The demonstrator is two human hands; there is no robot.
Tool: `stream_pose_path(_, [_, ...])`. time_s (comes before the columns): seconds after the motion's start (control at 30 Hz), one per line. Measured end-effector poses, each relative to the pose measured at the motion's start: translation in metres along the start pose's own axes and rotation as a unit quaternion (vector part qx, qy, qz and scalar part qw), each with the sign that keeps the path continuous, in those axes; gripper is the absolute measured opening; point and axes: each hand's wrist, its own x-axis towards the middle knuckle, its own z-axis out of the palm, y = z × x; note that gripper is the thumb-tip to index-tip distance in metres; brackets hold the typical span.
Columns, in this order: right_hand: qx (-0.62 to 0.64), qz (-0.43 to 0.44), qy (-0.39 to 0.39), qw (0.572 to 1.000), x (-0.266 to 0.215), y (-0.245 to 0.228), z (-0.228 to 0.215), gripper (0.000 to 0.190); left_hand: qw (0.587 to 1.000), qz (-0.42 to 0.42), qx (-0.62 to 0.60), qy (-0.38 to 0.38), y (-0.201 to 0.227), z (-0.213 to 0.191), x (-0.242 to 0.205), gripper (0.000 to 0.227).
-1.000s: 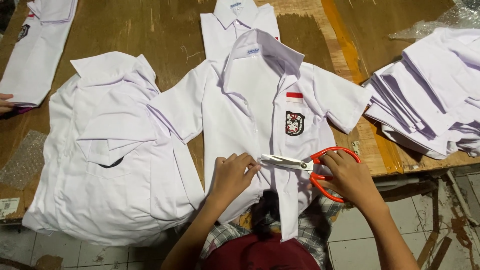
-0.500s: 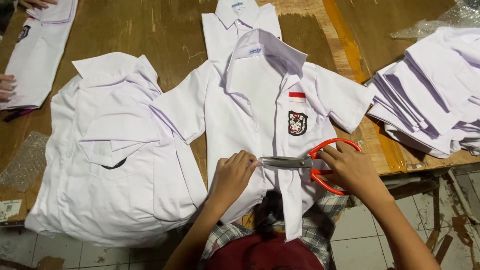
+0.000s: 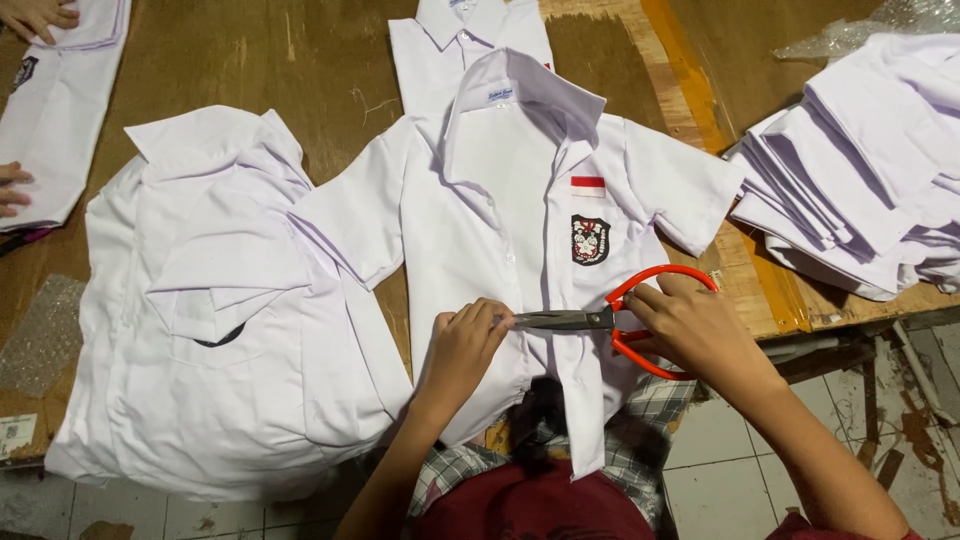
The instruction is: Trimming loose threads from white school shirts using scissors on a wooden table.
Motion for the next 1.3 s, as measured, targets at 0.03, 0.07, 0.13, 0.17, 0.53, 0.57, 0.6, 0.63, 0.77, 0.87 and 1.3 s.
stream_pose_path(0.03, [-0.002, 0.002, 0.002, 1.0, 0.002, 0.001, 0.003, 0.05, 1.0, 0.002, 0.0, 0.002, -0.001, 0.0, 0.001, 0.026])
stream_pose_path(0.07, [0.005, -0.003, -0.003, 1.0, 0.002, 0.001, 0.006, 0.05, 1.0, -0.001, -0.003, -0.002, -0.002, 0.002, 0.0, 0.026])
stream_pose_path(0.13, [0.011, -0.007, -0.008, 1.0, 0.003, 0.001, 0.006, 0.05, 1.0, -0.004, -0.006, -0.008, -0.002, 0.002, 0.001, 0.025])
stream_pose_path(0.17, [0.013, -0.007, -0.009, 1.0, 0.004, 0.001, 0.002, 0.049, 1.0, -0.009, -0.02, -0.014, -0.002, 0.002, 0.001, 0.025])
stream_pose_path(0.53, [0.023, -0.011, -0.014, 1.0, 0.007, 0.0, 0.001, 0.043, 0.999, -0.011, -0.045, -0.026, -0.005, 0.003, 0.0, 0.027])
stream_pose_path(0.57, [0.019, -0.013, -0.009, 1.0, 0.007, 0.001, 0.006, 0.043, 0.998, -0.011, -0.047, -0.029, -0.005, 0.003, 0.0, 0.026])
stream_pose_path(0.6, [0.016, -0.017, -0.005, 1.0, 0.007, 0.001, 0.012, 0.044, 0.998, -0.011, -0.048, -0.032, -0.005, 0.003, 0.0, 0.026])
stream_pose_path(0.63, [0.017, -0.017, -0.005, 1.0, 0.006, 0.002, 0.012, 0.044, 0.998, -0.012, -0.049, -0.033, -0.002, -0.002, -0.001, 0.026])
stream_pose_path(0.77, [0.005, 0.011, 0.021, 1.0, 0.001, 0.004, 0.026, 0.044, 1.0, 0.01, -0.029, -0.001, -0.024, -0.003, -0.004, 0.015])
stream_pose_path(0.87, [0.028, 0.036, 0.03, 0.998, -0.004, 0.007, 0.038, 0.046, 0.996, -0.029, -0.077, 0.046, -0.046, -0.036, -0.01, 0.014])
stream_pose_path(1.3, [0.222, 0.076, 0.05, 0.971, -0.009, -0.034, 0.027, 0.044, 0.994, -0.093, 0.024, 0.047, -0.061, -0.064, -0.046, 0.016])
